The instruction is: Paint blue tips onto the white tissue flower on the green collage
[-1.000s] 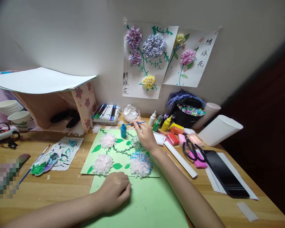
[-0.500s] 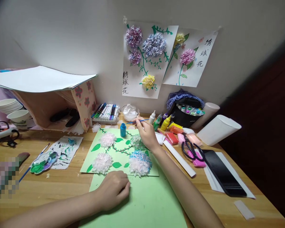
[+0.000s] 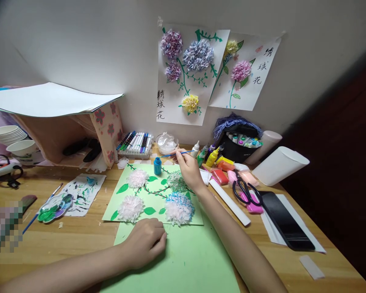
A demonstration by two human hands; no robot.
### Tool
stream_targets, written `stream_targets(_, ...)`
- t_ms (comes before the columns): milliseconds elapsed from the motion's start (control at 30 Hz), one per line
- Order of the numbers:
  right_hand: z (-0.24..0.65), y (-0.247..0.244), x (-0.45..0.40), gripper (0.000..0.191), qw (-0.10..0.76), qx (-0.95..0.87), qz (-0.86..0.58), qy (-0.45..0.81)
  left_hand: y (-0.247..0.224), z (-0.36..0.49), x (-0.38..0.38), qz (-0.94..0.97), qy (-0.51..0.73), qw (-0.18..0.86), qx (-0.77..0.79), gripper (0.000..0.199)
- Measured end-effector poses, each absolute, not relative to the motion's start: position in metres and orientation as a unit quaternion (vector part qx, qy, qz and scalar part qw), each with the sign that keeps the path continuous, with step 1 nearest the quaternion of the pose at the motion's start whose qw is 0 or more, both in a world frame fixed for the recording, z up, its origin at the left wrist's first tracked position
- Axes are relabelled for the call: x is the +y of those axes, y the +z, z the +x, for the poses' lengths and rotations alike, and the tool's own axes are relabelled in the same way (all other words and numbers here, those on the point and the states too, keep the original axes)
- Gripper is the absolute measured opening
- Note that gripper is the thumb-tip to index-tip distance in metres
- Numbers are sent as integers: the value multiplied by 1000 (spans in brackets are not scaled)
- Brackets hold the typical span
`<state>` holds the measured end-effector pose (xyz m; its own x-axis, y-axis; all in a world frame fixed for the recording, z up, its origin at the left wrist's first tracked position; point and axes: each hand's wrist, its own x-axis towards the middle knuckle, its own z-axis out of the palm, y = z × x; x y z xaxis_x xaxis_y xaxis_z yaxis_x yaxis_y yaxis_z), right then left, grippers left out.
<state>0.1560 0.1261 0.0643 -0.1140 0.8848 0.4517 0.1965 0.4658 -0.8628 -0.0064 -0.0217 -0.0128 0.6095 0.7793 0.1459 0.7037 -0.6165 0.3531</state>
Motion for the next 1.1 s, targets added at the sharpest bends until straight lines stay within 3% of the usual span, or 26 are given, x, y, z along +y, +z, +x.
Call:
stream_targets(300,153,63,126,35,531,-671,-402,327,-13,-6,-21,887,144,127,419,29)
stream_targets(467,166,69,117,34,592,-610,-391,353,-10,-7,-21,887,142,132,420,31)
stream_targets(633,212,48,86,28,602,-506,-423,450,-6,-8,-20,884,128,157,421,33)
stream_targets(800,258,7,36,33,547,-399,-487,552,-3,-8,-18,886,112,169,417,36)
stream_targets(1033,269,-3,-14,7,593,-542,-474,360,-2,-8,-16,891,102,166,411,38)
stream_targets(1100,268,-3,-20,8,586,-605,-445,306,-2,-8,-15,893,103,163,408,38)
